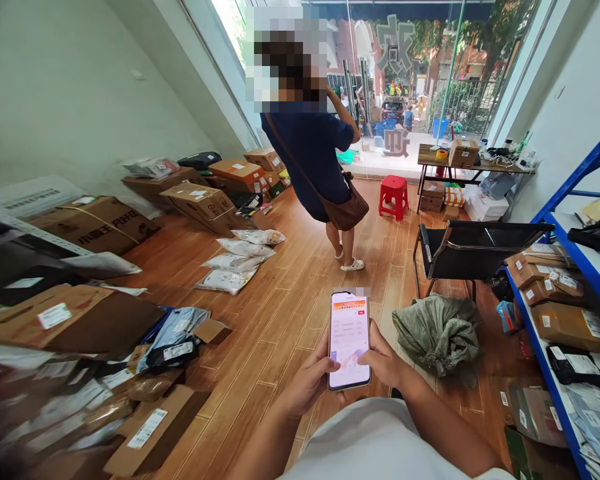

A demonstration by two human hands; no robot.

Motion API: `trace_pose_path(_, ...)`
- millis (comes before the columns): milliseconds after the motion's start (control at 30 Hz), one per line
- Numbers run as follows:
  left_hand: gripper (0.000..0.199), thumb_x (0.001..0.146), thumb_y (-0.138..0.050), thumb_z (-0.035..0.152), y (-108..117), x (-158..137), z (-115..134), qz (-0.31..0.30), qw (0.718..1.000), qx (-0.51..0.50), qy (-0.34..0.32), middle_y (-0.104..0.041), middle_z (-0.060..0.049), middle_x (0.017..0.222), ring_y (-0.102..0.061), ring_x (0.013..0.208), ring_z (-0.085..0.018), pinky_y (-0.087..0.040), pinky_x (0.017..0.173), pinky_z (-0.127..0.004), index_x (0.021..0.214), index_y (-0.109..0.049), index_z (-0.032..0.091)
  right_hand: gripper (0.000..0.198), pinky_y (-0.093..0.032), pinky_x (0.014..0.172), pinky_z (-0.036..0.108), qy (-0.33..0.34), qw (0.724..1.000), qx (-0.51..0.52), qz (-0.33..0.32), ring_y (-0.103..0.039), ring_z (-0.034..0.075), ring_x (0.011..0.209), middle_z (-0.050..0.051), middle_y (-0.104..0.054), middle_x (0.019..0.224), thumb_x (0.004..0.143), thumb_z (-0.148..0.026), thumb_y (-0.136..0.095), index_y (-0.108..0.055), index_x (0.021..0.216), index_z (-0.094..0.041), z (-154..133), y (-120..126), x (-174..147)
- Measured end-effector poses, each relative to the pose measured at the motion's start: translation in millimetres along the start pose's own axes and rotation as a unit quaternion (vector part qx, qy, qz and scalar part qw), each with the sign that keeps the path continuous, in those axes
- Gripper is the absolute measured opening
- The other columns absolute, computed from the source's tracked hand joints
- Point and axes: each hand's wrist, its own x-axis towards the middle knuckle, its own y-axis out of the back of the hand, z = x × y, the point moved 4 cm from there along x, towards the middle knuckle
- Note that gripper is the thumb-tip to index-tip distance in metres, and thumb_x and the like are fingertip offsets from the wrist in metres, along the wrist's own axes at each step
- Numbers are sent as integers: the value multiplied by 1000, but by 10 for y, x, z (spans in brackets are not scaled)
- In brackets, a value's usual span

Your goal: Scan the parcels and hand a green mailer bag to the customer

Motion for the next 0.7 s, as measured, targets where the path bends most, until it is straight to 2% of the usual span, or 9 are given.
trace_pose_path(100, 117, 66, -64, 23, 79, 71, -102, -16, 1000, -20, -10, -49, -11, 148, -65, 83, -24, -53, 39, -23, 161, 1, 44, 54, -50, 78, 32, 4, 1000, -10, 7, -63, 22, 95, 0, -73, 104, 62, -21, -63, -58, 115, -25, 12, 11, 17)
trace_pose_path(300, 115, 64, -63, 21, 170, 146, -225, -29, 999, -42, -8, -47, -10, 151, -64, 81, -22, -54, 41, -23, 160, -7, 48, 55, -49, 79, 32, 1, 1000, -12, -1, -64, 21, 93, 1, -73, 106, 61, -20, -62, -57, 116, -24, 14, 19, 36)
trace_pose_path(567, 116, 66, -66, 20, 29, 39, -7, -21, 1000, -4, -3, -57, -11, 140, -65, 89, -26, -54, 42, -21, 161, -3, 43, 58, -50, 84, 34, 11, 1000, -12, 4, -65, 22, 100, 1, -74, 112, 63, -20, -64, -56, 120, -25, -11, -3, 28)
trace_pose_path(700, 117, 66, -67, 21, -5, 11, 51, -14, 1000, 13, 4, -55, -13, 143, -65, 95, -29, -53, 44, -22, 162, -3, 39, 51, -53, 84, 36, 26, 999, -29, 24, -67, 22, 96, 2, -73, 106, 71, -35, -77, -57, 117, -26, 42, -6, 43)
